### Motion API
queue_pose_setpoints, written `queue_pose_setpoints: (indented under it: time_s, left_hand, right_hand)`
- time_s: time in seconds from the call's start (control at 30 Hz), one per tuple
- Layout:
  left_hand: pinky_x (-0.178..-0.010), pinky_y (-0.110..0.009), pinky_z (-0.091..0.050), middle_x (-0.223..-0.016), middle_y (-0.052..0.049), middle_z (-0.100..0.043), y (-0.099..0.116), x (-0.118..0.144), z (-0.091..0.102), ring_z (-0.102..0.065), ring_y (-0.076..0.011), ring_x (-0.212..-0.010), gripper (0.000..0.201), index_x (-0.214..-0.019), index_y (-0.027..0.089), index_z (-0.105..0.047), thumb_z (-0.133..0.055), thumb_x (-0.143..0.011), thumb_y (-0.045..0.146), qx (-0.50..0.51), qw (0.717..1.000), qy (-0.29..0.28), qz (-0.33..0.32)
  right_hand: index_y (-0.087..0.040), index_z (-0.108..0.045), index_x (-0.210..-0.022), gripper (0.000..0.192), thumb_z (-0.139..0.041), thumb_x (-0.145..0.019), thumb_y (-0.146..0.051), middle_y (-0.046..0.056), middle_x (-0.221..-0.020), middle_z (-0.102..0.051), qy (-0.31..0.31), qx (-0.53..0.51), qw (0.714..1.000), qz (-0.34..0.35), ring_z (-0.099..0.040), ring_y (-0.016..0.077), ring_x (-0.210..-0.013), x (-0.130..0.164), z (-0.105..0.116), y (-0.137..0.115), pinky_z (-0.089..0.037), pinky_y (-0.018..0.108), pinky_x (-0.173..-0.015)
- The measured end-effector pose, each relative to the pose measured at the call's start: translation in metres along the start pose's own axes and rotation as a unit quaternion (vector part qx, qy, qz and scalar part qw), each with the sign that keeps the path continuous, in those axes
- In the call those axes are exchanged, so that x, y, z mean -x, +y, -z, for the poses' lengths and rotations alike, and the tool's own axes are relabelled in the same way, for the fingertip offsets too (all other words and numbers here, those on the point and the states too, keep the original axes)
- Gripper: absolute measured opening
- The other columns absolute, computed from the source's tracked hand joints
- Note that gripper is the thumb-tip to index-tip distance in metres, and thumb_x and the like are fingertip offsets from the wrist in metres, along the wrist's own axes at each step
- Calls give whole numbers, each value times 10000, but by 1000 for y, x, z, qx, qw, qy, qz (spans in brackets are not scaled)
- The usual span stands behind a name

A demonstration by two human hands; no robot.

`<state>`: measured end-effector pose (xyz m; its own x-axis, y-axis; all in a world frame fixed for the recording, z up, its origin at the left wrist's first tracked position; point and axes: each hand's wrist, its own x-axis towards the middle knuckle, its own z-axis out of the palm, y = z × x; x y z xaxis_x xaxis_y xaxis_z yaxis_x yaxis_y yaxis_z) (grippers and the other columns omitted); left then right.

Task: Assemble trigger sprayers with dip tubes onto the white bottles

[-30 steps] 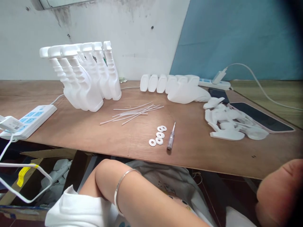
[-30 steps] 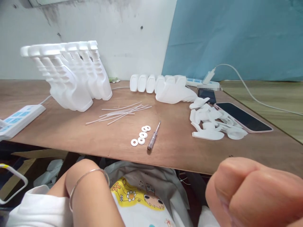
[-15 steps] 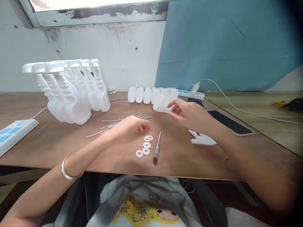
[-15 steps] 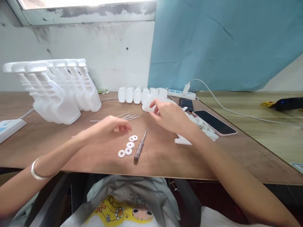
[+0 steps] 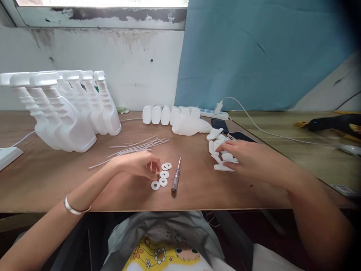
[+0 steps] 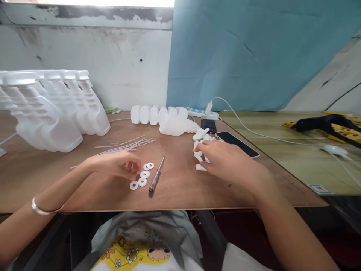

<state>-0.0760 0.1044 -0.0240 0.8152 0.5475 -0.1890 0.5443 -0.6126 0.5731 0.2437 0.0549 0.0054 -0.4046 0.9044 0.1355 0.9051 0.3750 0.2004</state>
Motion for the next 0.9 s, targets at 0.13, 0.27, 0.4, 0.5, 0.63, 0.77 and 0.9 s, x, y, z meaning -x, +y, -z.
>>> queue_pose_setpoints:
  time_s: [0.13, 0.27, 0.4, 0.5, 0.63, 0.77, 0.9]
  left_hand:
    - [-526, -198, -321, -731, 15, -571, 14, 2, -16, -501, -114, -627, 327, -785, 167, -557, -724, -643, 410, -48, 999, -4, 23]
    - [-526, -201, -290, -770, 10, -570, 14, 3, -24, -489, -120, -648, 227, -784, 176, -556, -708, -678, 307, -84, 995, 33, 50]
    - [-507, -188, -296, -708, 31, -560, 8, 5, -21, -476, -99, -609, 201, -763, 171, -559, -715, -673, 260, -39, 998, 27, 50]
    - [-488, -179, -292, -645, 43, -553, 7, 5, -13, -466, -79, -565, 165, -710, 156, -550, -696, -690, 231, -3, 999, 20, 48]
    - [-512, -172, -323, -614, 29, -553, 6, 3, 2, -466, -70, -561, 138, -674, 136, -560, -655, -725, 222, 48, 997, 58, 13]
    - [-601, -202, -417, -710, -30, -604, -2, -2, 15, -537, -110, -654, 212, -739, 115, -573, -696, -696, 282, 196, 974, 109, -16]
    - [-628, -225, -463, -752, -63, -622, -12, -6, 20, -558, -112, -659, 252, -774, 102, -586, -718, -690, 300, 334, 929, 152, -41]
  right_hand:
    - [-175, -554, -921, 189, -532, -753, -258, 112, -953, -561, 22, 42, 998, -35, -543, 295, -839, 16, -14, 8, -428, 366, -615]
    - [-159, -548, -905, 260, -445, -835, -387, 162, -841, -554, 89, 75, 986, -119, -536, 343, -761, 19, -35, 13, -408, 396, -556]
    - [-183, -576, -922, 406, -364, -853, -522, 168, -806, -564, 118, 31, 991, -62, -518, 344, -700, 21, -57, 21, -391, 422, -572]
    - [-209, -596, -952, 491, -270, -877, -568, 161, -852, -573, 138, 4, 990, -14, -503, 333, -721, 25, -67, 25, -386, 453, -641]
    - [-218, -584, -904, 562, -199, -875, -627, 139, -860, -525, 139, -24, 989, -41, -509, 292, -692, 33, -73, 23, -401, 428, -624]
    - [-204, -542, -826, 546, -231, -865, -651, 129, -944, -474, 153, -82, 981, -85, -532, 240, -650, 36, -73, 10, -390, 324, -495]
    - [-195, -487, -805, 371, -289, -929, -483, 100, -996, -513, 176, -142, 974, -37, -554, 197, -661, 24, -57, -13, -409, 294, -531]
